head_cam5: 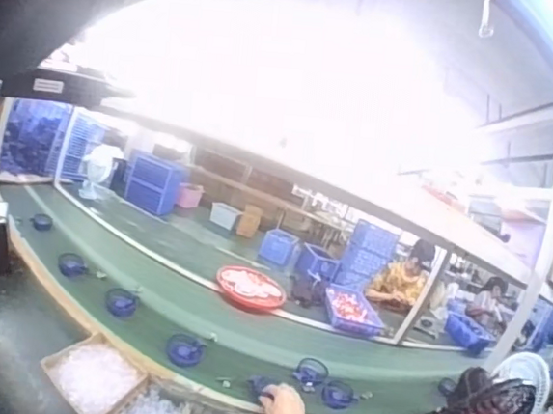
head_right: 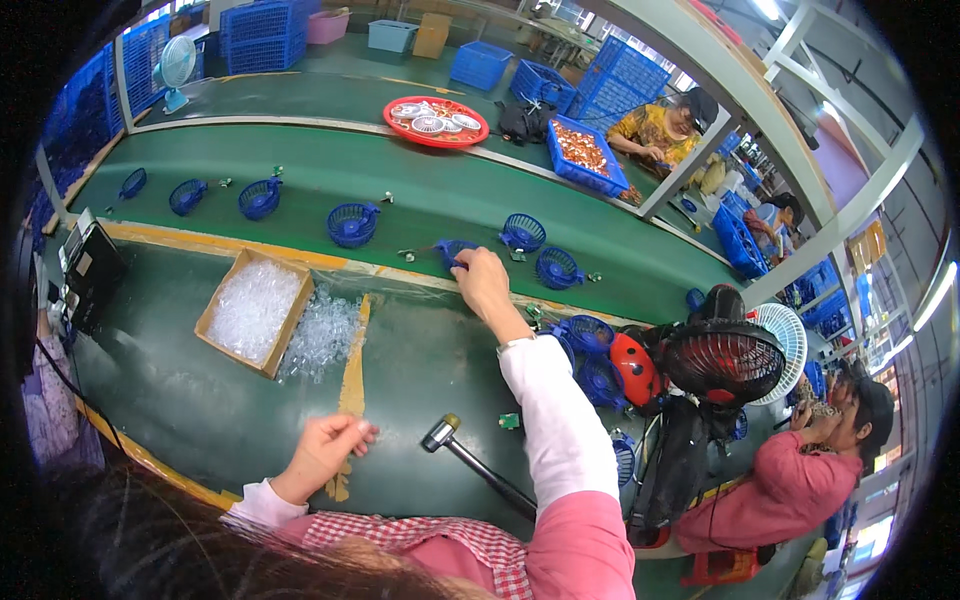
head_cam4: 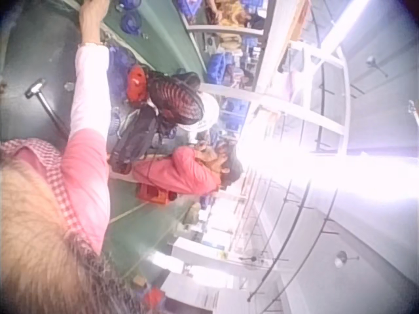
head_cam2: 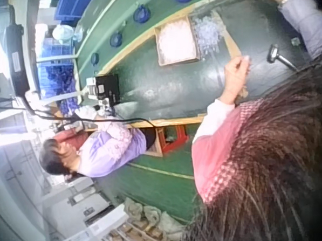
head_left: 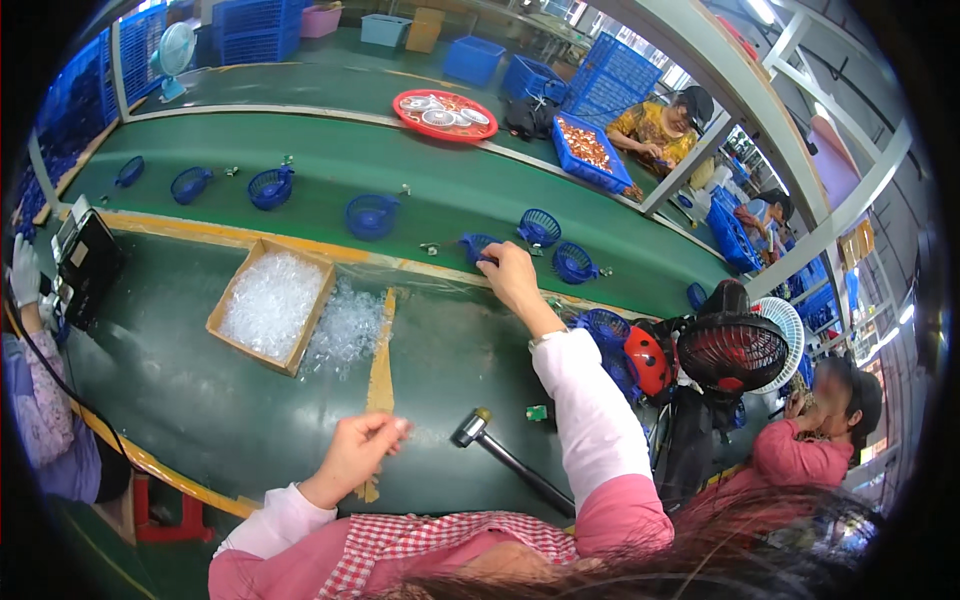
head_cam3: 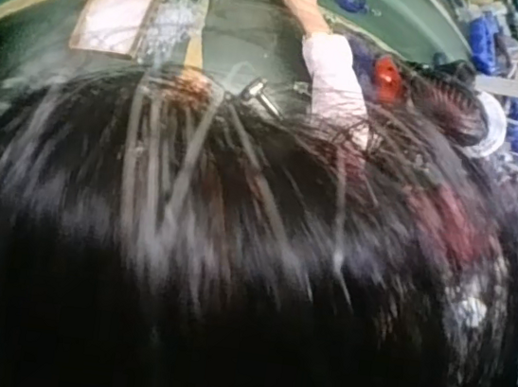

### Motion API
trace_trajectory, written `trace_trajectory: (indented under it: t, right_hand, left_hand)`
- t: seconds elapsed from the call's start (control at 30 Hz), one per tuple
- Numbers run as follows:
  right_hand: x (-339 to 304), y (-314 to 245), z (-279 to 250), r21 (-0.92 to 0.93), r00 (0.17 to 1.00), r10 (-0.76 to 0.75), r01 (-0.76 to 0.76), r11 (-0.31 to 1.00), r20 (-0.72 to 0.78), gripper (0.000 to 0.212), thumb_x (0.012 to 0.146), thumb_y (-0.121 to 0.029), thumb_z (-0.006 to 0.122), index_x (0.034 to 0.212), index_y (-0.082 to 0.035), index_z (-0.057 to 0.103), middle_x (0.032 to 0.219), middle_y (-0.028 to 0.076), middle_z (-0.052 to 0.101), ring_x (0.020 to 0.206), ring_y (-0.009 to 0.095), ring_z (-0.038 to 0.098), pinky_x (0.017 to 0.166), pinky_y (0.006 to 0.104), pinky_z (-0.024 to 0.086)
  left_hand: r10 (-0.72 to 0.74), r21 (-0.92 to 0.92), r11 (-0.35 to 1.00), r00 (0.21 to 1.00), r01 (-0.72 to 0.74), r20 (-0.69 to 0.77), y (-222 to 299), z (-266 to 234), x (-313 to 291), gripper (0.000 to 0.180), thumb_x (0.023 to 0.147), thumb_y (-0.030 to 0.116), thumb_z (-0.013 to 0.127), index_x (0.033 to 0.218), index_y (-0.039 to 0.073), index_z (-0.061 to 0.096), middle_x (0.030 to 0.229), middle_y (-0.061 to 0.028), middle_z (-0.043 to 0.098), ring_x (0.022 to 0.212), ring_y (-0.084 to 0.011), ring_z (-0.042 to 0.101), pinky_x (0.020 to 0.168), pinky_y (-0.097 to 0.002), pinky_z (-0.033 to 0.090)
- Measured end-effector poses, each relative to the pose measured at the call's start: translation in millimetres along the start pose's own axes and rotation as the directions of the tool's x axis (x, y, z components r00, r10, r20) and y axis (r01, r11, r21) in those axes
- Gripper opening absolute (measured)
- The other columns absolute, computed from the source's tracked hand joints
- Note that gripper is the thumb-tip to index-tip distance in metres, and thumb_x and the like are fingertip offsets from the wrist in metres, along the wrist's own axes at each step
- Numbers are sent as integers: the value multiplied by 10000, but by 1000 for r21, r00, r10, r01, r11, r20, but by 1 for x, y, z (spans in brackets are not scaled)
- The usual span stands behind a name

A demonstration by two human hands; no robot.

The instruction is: The person assembles portable fans by fitting circuit boards into fan casings by hand and tapping them into place with a mallet.

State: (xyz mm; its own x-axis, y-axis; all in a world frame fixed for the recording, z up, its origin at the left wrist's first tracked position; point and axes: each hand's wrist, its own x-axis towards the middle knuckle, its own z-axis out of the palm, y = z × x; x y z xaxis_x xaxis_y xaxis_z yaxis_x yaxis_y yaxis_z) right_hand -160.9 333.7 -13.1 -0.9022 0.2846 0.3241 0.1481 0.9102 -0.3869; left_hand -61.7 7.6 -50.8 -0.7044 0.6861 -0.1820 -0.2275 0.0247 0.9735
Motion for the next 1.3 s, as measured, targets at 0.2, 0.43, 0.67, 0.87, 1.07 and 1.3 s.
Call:
trace_trajectory:
  t: [0.2, 0.43, 0.67, 0.87, 1.07, 1.3]
  right_hand:
    - [-125, -88, -59, 410, 903, -405, 319, 854, 141, 163, 771, -97, 695, 883, 13, 650, 827, 149, 616, 773, 306, 605, 676, 359, 488]
    - [-217, -99, -47, 417, 767, -568, 430, 801, 300, 106, 754, -81, 684, 834, -25, 643, 842, 81, 592, 828, 263, 572, 681, 371, 492]
    - [-235, -97, -47, 206, 907, -376, 338, 918, 188, 231, 726, -1, 587, 953, -15, 625, 958, 117, 586, 943, 303, 553, 773, 391, 487]
    - [-241, -128, -33, 452, 954, -228, 120, 884, 193, 252, 813, -56, 585, 1056, 9, 602, 943, 168, 619, 890, 357, 597, 765, 417, 480]
    - [-225, -109, -18, 677, 914, 103, -364, 640, 393, 185, 912, -143, 551, 970, 3, 648, 636, 69, 615, 447, 105, 561, 375, 272, 435]
    - [-226, -111, -16, 661, 930, 102, -326, 676, 354, 184, 909, -147, 555, 971, -3, 650, 637, 75, 627, 460, 112, 573, 383, 273, 444]
  left_hand:
    - [328, 60, 931, 757, -359, -565, 18, -28, 11, 350, 993, 263, 435, 995, -33, 622, 871, -69, 636, 774, -109, 560, 731, -254, 460]
    - [280, 317, 921, 950, -226, -139, 15, 1, -14, 354, 832, 166, 682, 1099, -40, 573, 1017, -126, 578, 924, -214, 581, 819, -314, 471]
    - [460, 802, 529, 888, -278, 4, -1, 26, -29, 565, 699, 23, 704, 1213, -40, 478, 1054, -179, 524, 1020, -349, 516, 847, -391, 451]
    - [321, 681, 699, 947, -216, -30, 3, 26, -36, 359, 745, 20, 633, 1092, -21, 552, 817, -169, 625, 768, -339, 623, 696, -418, 490]
    - [256, 694, 704, 965, -151, -50, 15, 32, -40, 336, 781, 80, 639, 1094, -17, 565, 646, -138, 618, 598, -268, 633, 563, -369, 484]
    - [417, 862, 442, 908, -249, 49, 10, 41, -43, 150, 793, 146, 654, 758, 28, 568, 612, -173, 597, 564, -375, 595, 511, -462, 455]
